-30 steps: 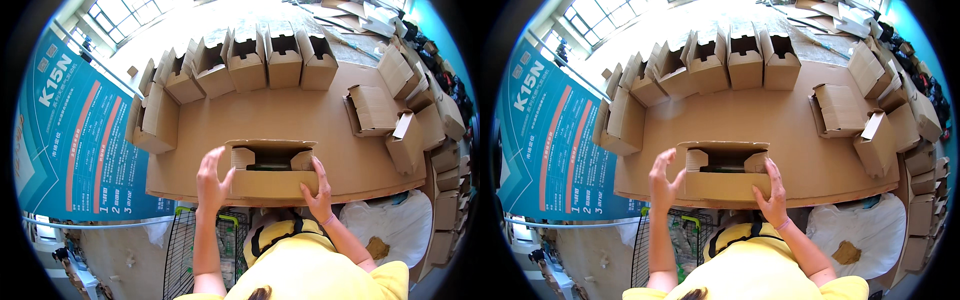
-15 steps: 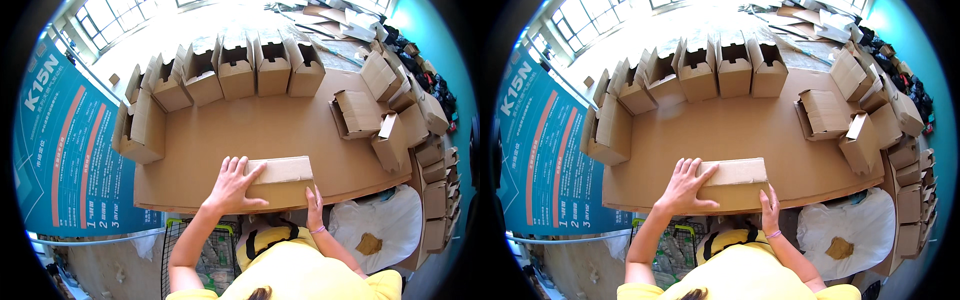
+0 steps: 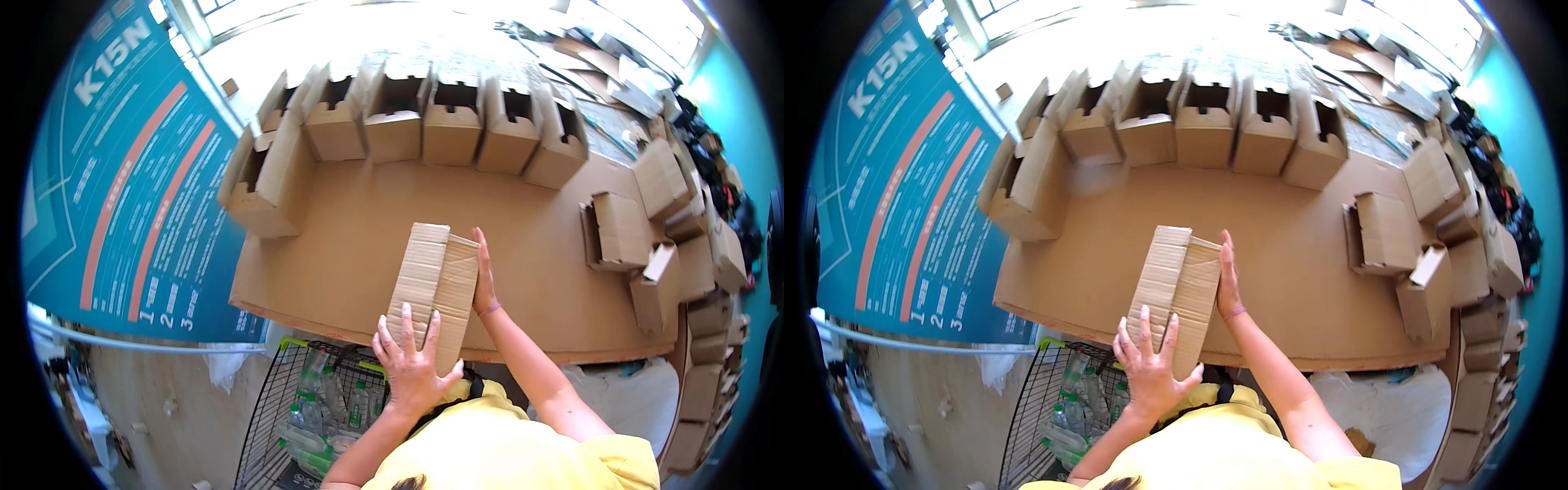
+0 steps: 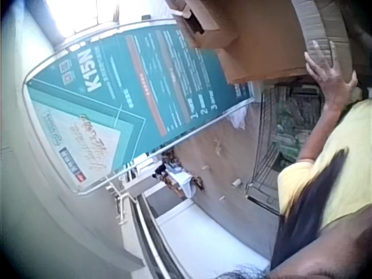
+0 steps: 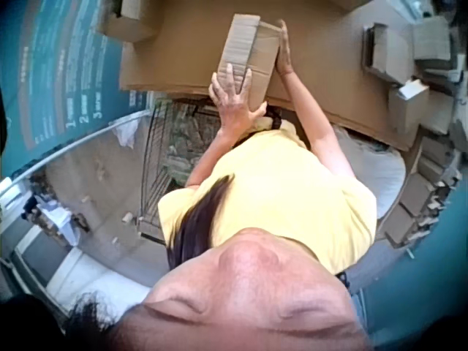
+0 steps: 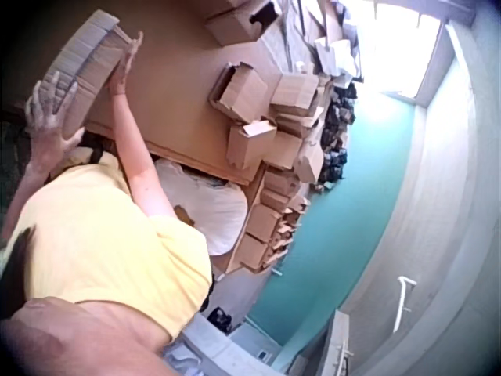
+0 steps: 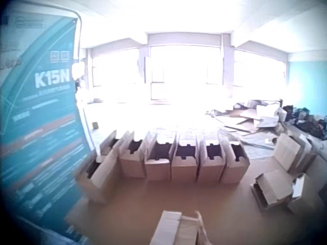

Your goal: The person takes plastic bottles from a shopping cart, places them into cardboard boxes, folds the box flaps, and stacks the completed boxes on the table.

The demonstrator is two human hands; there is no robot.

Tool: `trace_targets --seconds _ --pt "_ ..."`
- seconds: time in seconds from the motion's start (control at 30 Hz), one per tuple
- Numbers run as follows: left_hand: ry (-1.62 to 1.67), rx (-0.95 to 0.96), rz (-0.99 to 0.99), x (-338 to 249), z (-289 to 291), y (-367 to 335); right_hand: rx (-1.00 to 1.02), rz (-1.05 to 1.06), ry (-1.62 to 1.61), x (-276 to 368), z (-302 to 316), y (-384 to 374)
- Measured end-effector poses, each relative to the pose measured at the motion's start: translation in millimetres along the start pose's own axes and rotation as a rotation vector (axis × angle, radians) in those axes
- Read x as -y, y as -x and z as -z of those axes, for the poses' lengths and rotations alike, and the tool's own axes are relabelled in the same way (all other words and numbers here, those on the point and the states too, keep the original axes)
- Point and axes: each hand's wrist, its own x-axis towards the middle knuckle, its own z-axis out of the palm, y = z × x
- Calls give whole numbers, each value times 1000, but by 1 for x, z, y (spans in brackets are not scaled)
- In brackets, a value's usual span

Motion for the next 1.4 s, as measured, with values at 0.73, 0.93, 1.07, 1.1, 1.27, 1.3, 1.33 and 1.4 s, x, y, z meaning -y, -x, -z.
trace_targets --seconds 0.73,0.93,1.07,1.1,1.27,1.3,1.33,1.4 --pt "-242 -416 204 140 -20 -151 617 -307 -14 -25 -151 -44" --pt "-393 -491 171 203 -28 -218 810 -397 -53 5 -166 -26" --pt "-400 -485 179 213 -26 -228 901 -400 68 9 -115 19" --pt "-399 -475 179 214 -26 -228 879 -430 38 13 -99 33" --pt "-413 -462 156 212 -30 -231 595 -514 82 17 -11 81" --pt "-409 -463 141 209 -35 -235 509 -540 101 23 3 87" --pt "-408 -459 138 208 -37 -235 481 -503 107 27 16 90" --pt "-456 -489 114 209 -39 -235 407 -418 118 37 42 98"
